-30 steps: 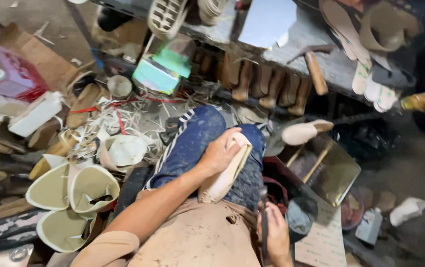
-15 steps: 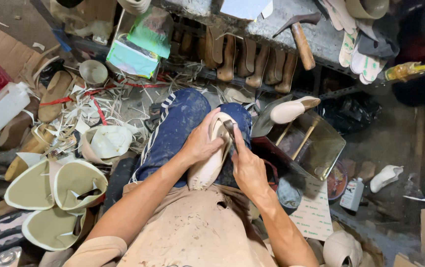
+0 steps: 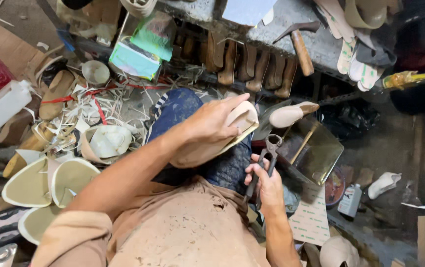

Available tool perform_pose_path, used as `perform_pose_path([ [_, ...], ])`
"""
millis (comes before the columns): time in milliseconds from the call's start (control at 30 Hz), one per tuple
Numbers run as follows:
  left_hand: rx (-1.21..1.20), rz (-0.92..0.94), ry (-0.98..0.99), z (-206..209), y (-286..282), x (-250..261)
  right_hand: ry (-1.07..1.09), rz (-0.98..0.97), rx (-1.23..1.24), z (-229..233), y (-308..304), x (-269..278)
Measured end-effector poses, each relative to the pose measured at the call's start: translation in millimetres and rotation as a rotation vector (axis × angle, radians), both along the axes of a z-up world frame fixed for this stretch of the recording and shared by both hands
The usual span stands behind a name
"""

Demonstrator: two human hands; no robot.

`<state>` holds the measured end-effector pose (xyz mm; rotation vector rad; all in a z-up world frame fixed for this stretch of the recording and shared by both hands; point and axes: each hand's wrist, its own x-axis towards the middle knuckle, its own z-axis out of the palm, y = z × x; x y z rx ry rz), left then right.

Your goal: The person sits on the floor and uses pliers to pull and shape the edges of a shoe upper resting on their lap. They then use a hammer to tap the shoe upper, likely to flatten or secure the material, before returning to use the pliers for further adjustments.

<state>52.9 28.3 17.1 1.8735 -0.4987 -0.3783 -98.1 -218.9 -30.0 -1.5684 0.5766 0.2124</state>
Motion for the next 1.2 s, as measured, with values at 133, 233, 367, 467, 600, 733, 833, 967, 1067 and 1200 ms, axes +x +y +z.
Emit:
perform_pose_path([
  [133,0.378,-0.197,-0.183,-54,-12,12,0.028,-0.013,0.12,1,7,-7],
  [233,0.453,-0.146,-0.451,-51,24,-11,0.177,0.011,0.135,21,15,-13],
  [367,0.292,0.023,-0.604,-43,51,-34,0.207,0.085,0.114,12,4,-32],
  [467,0.355,0.105,-0.919,-38,56,-36,0.174,0.072,0.325,17,4,-29],
  [600,0.439,0.19,-1.119,-51,54,-36,0.144,-0.1,0.866,35,1,-28],
  [733,0.275,0.228,-0.838,-45,47,-49,0.05,-0.076,1.095,33,-11,-39],
  [833,0.537,0.254,-0.562,-45,40,-76,0.146,-0.037,0.856,27,-10,-44],
  [967,0.502,0.274,-0.748,-56,37,-112,0.378,-0.314,0.75,-1,-17,-46],
  [1067,0.486,0.304,-0.821,-66,38,-126,0.322,-0.305,0.74,-8,-20,-50],
  [1200,0.435,0.343,-0.892,-73,38,-130,0.32,-0.244,0.549,0,-16,-54],
])
